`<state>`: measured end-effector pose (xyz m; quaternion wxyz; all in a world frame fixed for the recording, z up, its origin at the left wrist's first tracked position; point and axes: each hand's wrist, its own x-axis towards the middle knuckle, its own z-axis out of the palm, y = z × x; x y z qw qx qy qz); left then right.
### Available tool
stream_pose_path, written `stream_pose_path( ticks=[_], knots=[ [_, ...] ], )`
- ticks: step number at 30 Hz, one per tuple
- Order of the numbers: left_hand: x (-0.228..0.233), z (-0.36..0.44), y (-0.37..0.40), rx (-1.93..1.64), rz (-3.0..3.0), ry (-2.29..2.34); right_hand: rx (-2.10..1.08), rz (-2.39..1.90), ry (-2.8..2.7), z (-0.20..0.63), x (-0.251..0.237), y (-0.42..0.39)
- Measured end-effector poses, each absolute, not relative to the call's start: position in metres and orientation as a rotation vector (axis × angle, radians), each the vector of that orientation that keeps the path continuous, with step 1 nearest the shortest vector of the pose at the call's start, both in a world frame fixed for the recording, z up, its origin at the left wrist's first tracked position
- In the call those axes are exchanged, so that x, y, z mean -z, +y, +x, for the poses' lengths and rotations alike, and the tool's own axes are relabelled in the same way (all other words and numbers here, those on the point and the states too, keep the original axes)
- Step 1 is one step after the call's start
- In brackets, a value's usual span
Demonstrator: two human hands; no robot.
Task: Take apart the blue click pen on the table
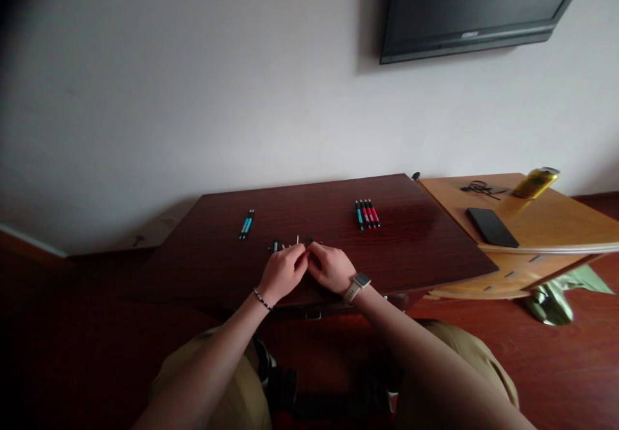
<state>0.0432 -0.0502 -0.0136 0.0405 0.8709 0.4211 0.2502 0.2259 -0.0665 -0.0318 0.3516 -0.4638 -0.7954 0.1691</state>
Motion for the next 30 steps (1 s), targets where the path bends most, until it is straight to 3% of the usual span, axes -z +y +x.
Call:
stream_pose_path(
  ticks=[30],
  knots=[
    [0.013,0.0412,-0.0474,-0.752,2.691,1.267,-0.456,-1.204,-2.067,0.2258,0.0307,-0.0662]
  ],
)
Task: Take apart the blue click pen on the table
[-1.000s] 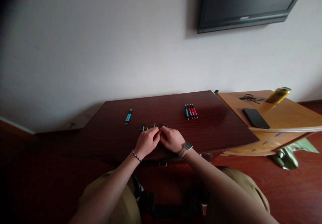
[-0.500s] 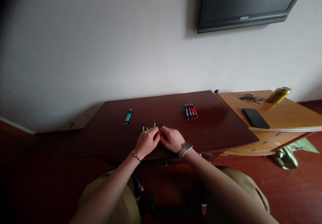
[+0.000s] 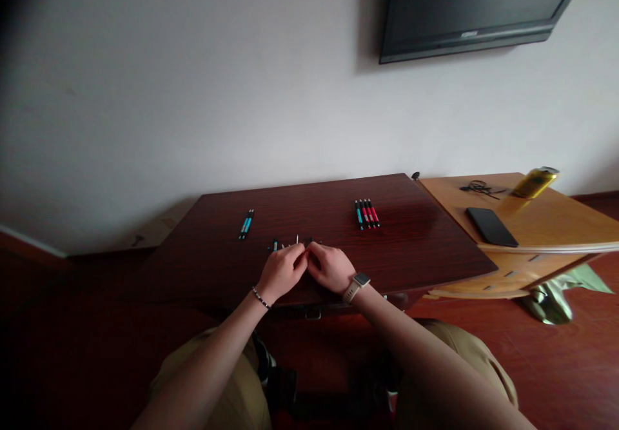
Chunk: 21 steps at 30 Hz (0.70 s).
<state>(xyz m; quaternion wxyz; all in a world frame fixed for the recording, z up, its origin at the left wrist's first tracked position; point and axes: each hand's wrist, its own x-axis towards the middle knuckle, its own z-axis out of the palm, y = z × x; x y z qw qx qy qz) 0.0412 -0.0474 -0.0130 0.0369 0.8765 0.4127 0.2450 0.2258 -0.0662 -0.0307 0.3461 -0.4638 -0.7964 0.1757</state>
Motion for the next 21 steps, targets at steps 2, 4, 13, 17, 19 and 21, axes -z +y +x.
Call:
stream_pose_path(
  ticks=[2,4,13,17,19,21],
  knots=[
    [0.0121,0.0403,-0.0464,-0.748,2.694,1.258,-0.459,-1.204,-2.069,0.2257,0.03,-0.0662],
    [0.0117,0.0396,-0.0459,-0.743,2.698,1.257,-0.461,-1.204,-2.072,0.2255,0.0295,-0.0665],
    [0.0116,0.0373,-0.0466,-0.72,2.712,1.259,-0.484,-1.187,-2.107,0.2288,0.0255,-0.065],
    [0.0119,0.036,-0.0469,-0.719,2.727,1.242,-0.539,-1.176,-2.131,0.2329,0.0252,-0.0621],
    [0.0122,0.0354,-0.0468,-0.714,2.733,1.239,-0.558,-1.167,-2.135,0.2342,0.0254,-0.0607],
    [0.0125,0.0348,-0.0465,-0.71,2.738,1.243,-0.51,-1.145,-2.132,0.2351,0.0255,-0.0591]
  ],
)
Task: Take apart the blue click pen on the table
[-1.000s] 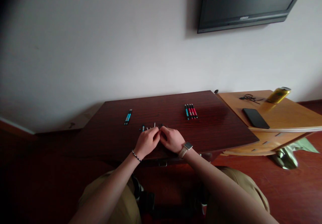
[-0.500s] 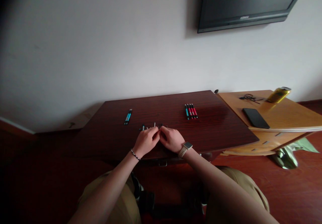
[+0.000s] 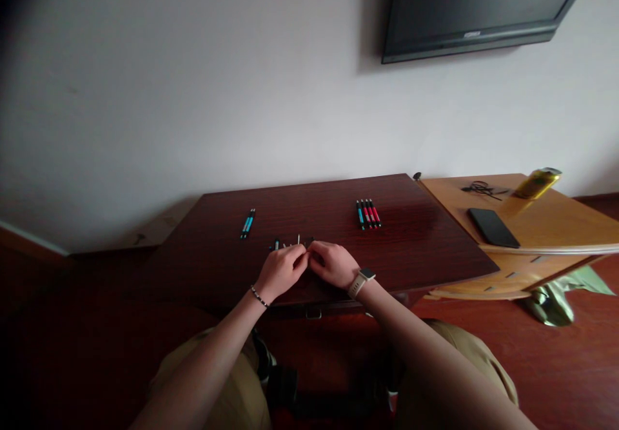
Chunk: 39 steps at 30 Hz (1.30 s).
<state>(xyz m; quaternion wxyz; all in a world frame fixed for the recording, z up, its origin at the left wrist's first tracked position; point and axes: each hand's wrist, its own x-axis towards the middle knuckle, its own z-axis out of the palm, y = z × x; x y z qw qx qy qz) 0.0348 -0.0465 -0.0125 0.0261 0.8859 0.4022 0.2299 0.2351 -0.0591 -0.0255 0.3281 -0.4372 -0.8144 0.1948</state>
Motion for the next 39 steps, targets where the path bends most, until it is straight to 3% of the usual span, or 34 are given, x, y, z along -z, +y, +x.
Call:
stream_pose_path(
  ticks=[5,15,39],
  knots=[
    [0.013,0.034,-0.046,-0.719,2.74,1.241,-0.333,-1.107,-2.144,0.239,0.031,-0.052],
    [0.012,0.032,-0.047,-0.72,2.727,1.238,-0.526,-1.292,-2.144,0.249,0.059,-0.038],
    [0.012,0.034,-0.049,-0.785,2.56,1.262,-0.391,-1.171,-1.887,0.238,0.039,-0.03]
  ],
)
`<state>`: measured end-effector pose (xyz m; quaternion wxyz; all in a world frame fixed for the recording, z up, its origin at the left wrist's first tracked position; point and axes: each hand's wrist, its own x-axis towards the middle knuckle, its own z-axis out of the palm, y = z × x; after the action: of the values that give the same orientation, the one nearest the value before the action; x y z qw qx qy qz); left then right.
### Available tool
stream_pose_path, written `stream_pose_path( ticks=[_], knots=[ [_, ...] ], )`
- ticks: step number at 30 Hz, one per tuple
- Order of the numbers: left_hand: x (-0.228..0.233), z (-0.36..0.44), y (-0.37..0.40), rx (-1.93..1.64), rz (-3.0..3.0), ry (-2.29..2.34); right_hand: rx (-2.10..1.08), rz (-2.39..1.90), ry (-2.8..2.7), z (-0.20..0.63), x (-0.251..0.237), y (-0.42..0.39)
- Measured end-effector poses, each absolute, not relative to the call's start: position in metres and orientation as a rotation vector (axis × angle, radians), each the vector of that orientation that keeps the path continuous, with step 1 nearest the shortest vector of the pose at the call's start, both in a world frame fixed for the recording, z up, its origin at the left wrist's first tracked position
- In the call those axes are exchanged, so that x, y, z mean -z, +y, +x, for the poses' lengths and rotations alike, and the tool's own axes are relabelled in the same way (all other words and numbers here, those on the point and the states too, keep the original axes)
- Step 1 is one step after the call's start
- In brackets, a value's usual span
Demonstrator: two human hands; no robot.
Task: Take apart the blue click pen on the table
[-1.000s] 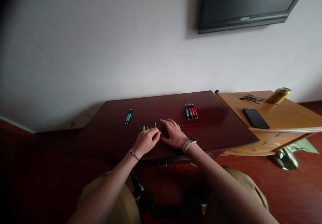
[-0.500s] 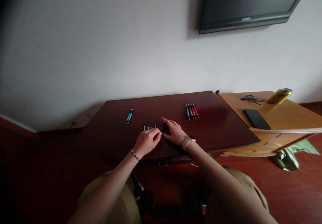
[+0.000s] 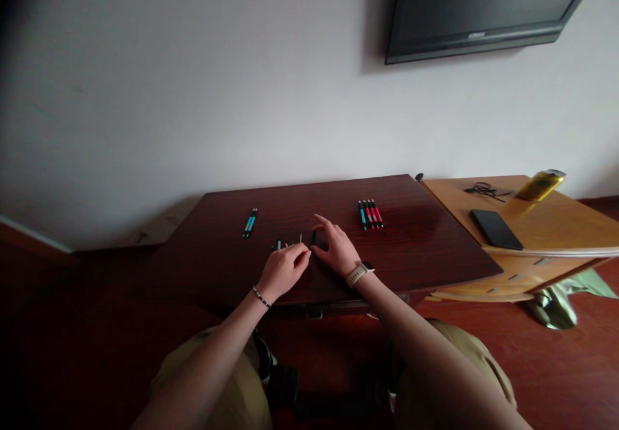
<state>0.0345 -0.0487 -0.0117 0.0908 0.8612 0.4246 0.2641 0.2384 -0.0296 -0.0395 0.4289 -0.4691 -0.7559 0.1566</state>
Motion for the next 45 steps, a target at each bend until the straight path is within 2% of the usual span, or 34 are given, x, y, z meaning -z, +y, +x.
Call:
stream_pose_path(
  ticks=[7,13,18,27,32,39,45],
  knots=[
    [0.019,0.04,-0.04,-0.896,1.731,1.042,-0.297,-1.072,-1.826,0.235,0.017,-0.047],
    [0.016,0.046,-0.037,-0.901,0.962,0.655,-0.227,-0.954,-1.92,0.233,0.017,-0.05],
    [0.006,0.048,-0.04,-0.78,0.82,0.446,-0.187,-0.879,-2.004,0.23,0.018,-0.052],
    [0.007,0.05,-0.042,-0.782,0.732,0.441,-0.232,-0.852,-2.024,0.226,0.017,-0.056],
    [0.01,0.048,-0.043,-0.825,0.882,0.572,-0.294,-0.796,-2.021,0.231,0.008,-0.062],
    [0.008,0.038,-0.047,-1.051,2.085,1.279,-0.216,-1.123,-1.82,0.244,0.017,-0.048],
    [0.017,0.039,-0.05,-1.008,2.538,1.327,-0.311,-1.43,-1.88,0.25,0.042,-0.035]
  ],
)
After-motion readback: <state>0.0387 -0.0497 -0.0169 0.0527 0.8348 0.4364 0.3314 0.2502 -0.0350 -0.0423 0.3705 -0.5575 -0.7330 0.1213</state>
